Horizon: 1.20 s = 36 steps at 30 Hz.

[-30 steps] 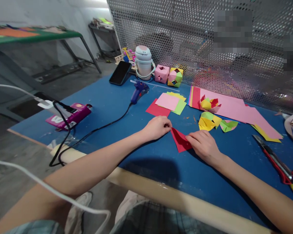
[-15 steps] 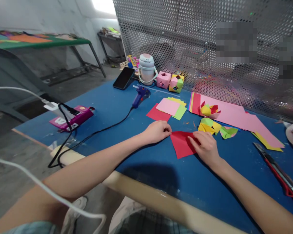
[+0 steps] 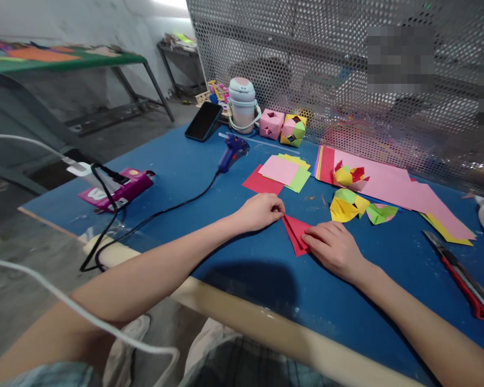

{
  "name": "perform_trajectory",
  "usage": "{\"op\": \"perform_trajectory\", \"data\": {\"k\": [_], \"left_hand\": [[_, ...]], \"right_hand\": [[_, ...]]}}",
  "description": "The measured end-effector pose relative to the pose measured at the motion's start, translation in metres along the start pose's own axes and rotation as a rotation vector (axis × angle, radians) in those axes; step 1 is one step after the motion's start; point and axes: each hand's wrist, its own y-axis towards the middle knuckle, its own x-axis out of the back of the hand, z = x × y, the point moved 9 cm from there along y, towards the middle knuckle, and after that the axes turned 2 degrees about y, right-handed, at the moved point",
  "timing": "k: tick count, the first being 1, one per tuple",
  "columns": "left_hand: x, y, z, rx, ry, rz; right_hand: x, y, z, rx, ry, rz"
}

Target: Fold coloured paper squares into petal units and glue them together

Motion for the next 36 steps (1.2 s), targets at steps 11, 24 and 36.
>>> {"op": "perform_trajectory", "data": {"k": [11, 24, 36], "left_hand": [[-0.002, 0.002, 0.004, -0.029, -0.015, -0.003], [0.0, 0.0, 0.004, 0.007, -0.031, 0.014], [0.001, 0.0, 0.002, 0.007, -0.029, 0.012]], "right_hand": [[-0.003, 0.001, 0.011, -0.042, 0.122, 0.088], [-0.006, 0.002, 0.016, -0.004, 0.06, 0.183], [-0.008, 0.002, 0.019, 0.003, 0.026, 0.229]]}}
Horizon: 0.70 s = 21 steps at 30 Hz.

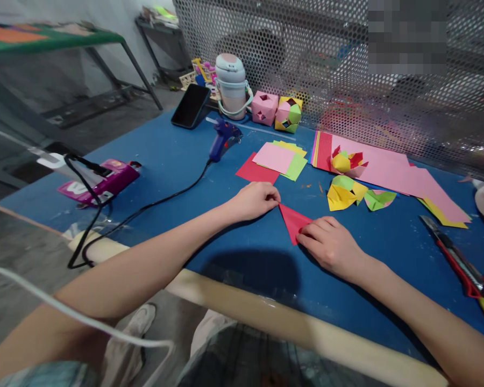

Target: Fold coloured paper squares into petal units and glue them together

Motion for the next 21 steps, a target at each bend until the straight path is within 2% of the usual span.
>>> {"op": "perform_trajectory", "data": {"k": [9, 21], "left_hand": [[-0.002, 0.001, 0.002, 0.01, 0.012, -0.002], [-0.003, 0.001, -0.001, -0.001, 0.051, -0.058]], "right_hand": [[0.002, 0.003, 0.005, 0.024, -0.031, 0.01], [-0.002, 0.002, 0.016, 0.035, -0.112, 0.095]]}}
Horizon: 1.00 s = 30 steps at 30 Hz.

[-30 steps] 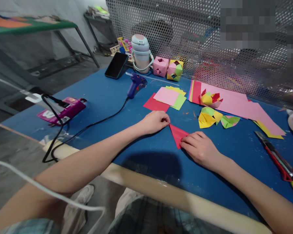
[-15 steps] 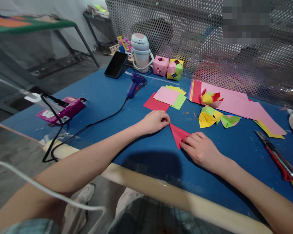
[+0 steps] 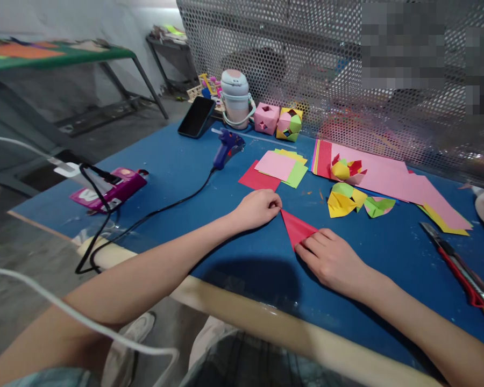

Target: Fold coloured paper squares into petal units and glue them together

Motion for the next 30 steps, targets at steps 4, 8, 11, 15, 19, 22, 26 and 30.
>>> {"op": "perform_trajectory", "data": {"k": [4, 8, 11, 15, 19, 22, 26, 30], "left_hand": [[0.008, -0.002, 0.001, 0.01, -0.018, -0.063], [0.02, -0.017, -0.027, -0.103, 0.016, -0.176], [-0.003, -0.036, -0.064, -0.277, 0.036, -0.045], [-0.04, -0.053, -0.088, -0.398, 0.198, 0.069], [-0.056, -0.05, -0.085, -0.395, 0.4, 0.128], [-0.056, -0.045, -0.081, -0.352, 0.478, 0.135], [-0.051, -0.043, -0.075, -0.288, 0.527, 0.107], [-0.041, -0.041, -0.068, -0.228, 0.53, 0.059]], "right_hand": [[-0.001, 0.0, 0.0, -0.005, -0.015, 0.016], [0.001, 0.0, 0.002, 0.001, -0.026, -0.006], [0.004, 0.001, 0.005, 0.008, -0.045, -0.037], [0.005, 0.001, 0.009, 0.001, -0.069, -0.037], [0.003, 0.001, 0.012, -0.004, -0.095, -0.011], [0.004, 0.0, 0.014, 0.009, -0.109, -0.011], [0.005, 0.0, 0.015, 0.014, -0.129, -0.015], [0.003, -0.001, 0.016, 0.013, -0.147, 0.006]]}}
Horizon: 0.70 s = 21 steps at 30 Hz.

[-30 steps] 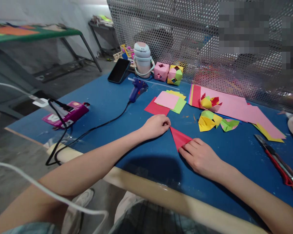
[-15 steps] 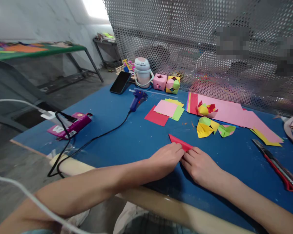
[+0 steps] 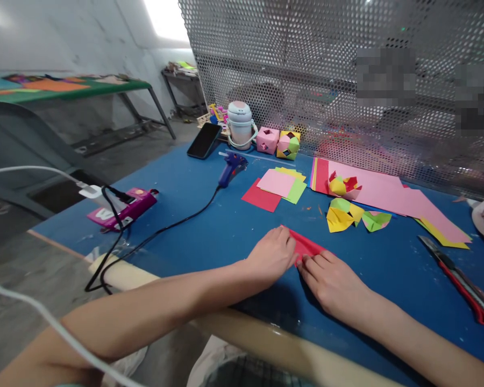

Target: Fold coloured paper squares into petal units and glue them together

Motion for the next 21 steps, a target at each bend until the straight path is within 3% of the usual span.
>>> {"op": "perform_trajectory", "data": {"k": [4, 11, 17, 21], "left_hand": [[0.006, -0.001, 0.006, 0.017, -0.011, 0.006], [0.016, -0.005, 0.004, 0.007, 0.054, -0.104], [0.004, -0.008, -0.019, -0.156, -0.014, -0.096], [-0.001, -0.009, -0.023, -0.164, -0.076, -0.075]], "right_hand": [[-0.001, 0.0, 0.001, -0.005, -0.005, 0.013], [-0.002, 0.0, -0.001, -0.013, 0.006, 0.028], [-0.005, 0.001, -0.001, -0.022, 0.032, 0.05], [-0.006, -0.001, -0.006, -0.05, 0.111, 0.081]]}}
